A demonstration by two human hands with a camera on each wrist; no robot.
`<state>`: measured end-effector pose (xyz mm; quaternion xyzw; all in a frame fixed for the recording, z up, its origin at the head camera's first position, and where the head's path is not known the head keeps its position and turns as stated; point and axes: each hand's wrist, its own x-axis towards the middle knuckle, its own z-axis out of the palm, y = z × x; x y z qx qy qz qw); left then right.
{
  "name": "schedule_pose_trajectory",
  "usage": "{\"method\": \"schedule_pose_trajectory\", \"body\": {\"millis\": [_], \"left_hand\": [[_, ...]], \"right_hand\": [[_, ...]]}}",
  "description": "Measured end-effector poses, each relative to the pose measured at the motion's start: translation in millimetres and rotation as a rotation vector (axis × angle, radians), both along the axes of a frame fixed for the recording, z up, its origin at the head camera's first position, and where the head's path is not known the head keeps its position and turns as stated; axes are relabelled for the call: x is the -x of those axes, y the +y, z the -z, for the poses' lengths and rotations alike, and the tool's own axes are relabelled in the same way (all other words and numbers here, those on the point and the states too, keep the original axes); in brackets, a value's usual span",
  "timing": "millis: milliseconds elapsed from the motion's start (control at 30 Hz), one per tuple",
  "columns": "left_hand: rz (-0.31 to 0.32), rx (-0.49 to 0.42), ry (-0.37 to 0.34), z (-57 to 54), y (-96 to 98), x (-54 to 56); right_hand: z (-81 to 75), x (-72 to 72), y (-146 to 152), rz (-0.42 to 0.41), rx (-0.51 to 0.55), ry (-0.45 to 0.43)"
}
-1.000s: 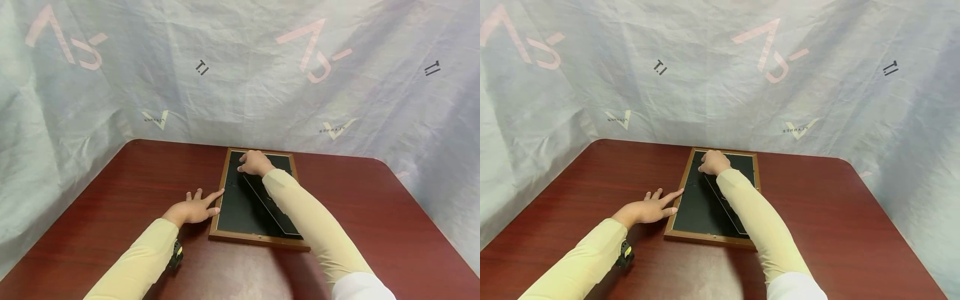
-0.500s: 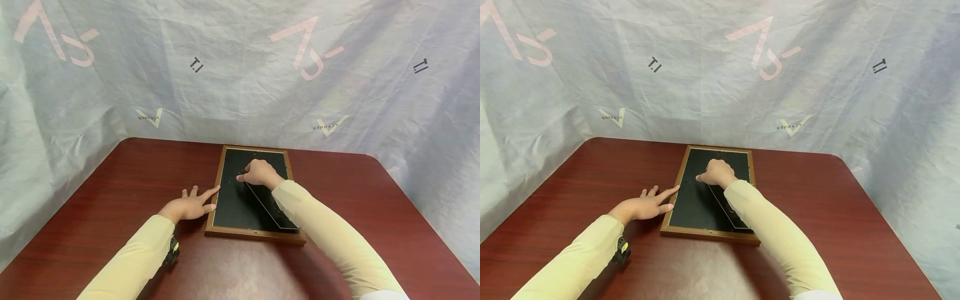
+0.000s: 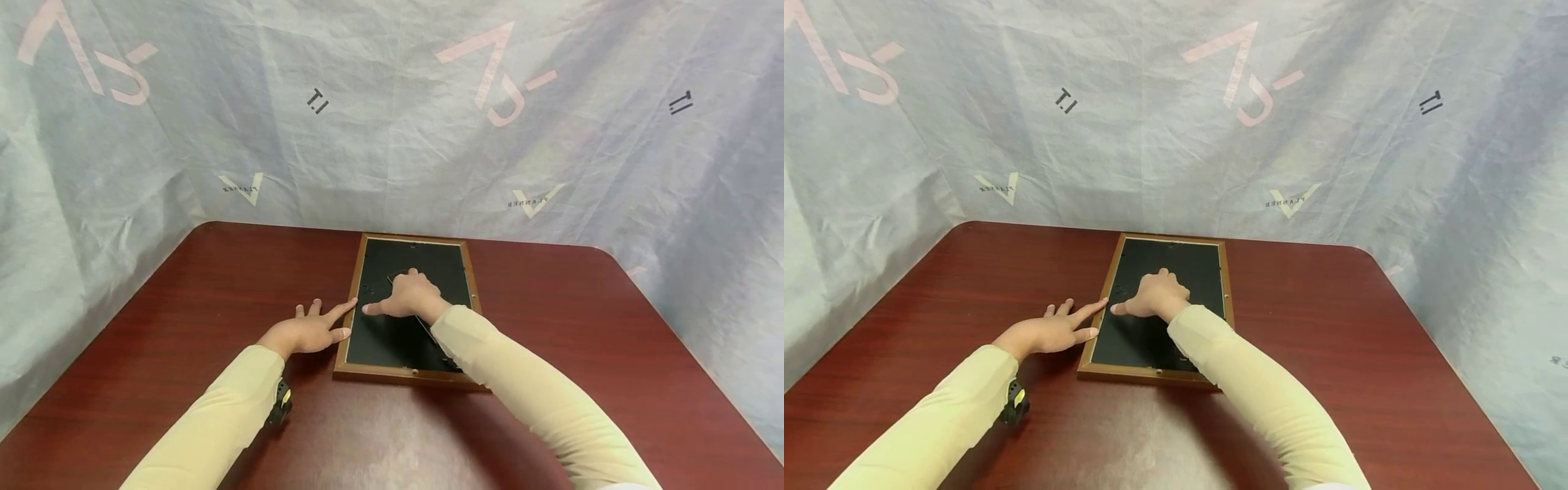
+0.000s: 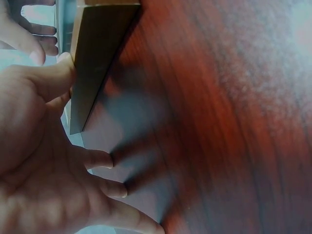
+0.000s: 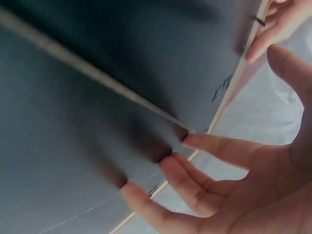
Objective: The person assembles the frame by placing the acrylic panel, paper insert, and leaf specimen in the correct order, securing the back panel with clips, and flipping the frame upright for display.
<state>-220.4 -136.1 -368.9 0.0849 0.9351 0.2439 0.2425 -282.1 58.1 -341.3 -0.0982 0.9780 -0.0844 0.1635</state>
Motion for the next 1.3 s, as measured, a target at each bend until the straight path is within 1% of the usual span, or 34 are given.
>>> {"method": "schedule_pose_trajectory", "body": {"millis": [167, 267, 500, 700, 1067, 1300], "left_hand": [[0.005, -0.007, 0.002, -2.7, 0.1, -0.1], [0.005, -0.009, -0.005, -3.4, 0.1, -0.6], [0.002, -0.011, -0.008, -0.6, -2.0, 1.5], [-0.014, -0.009, -0.017, 0.3, -2.8, 0.0], [-0.014, -0.023, -0.015, -0.8, -2.6, -1.7], [-0.005, -0.023, -0.005, 1.3, -0.1, 1.3]], "right_hand": [[3.0, -4.7, -11, 0.034, -0.047, 0.004], [6.1, -6.8, -17, 0.059, -0.053, 0.008], [13.0, -9.4, -24, 0.088, -0.03, 0.039], [16.7, -9.7, -27, 0.098, -0.017, 0.053], [17.7, -11.3, -29, 0.124, 0.008, 0.054], [18.6, -11.4, -25, 0.131, 0.015, 0.069]]}}
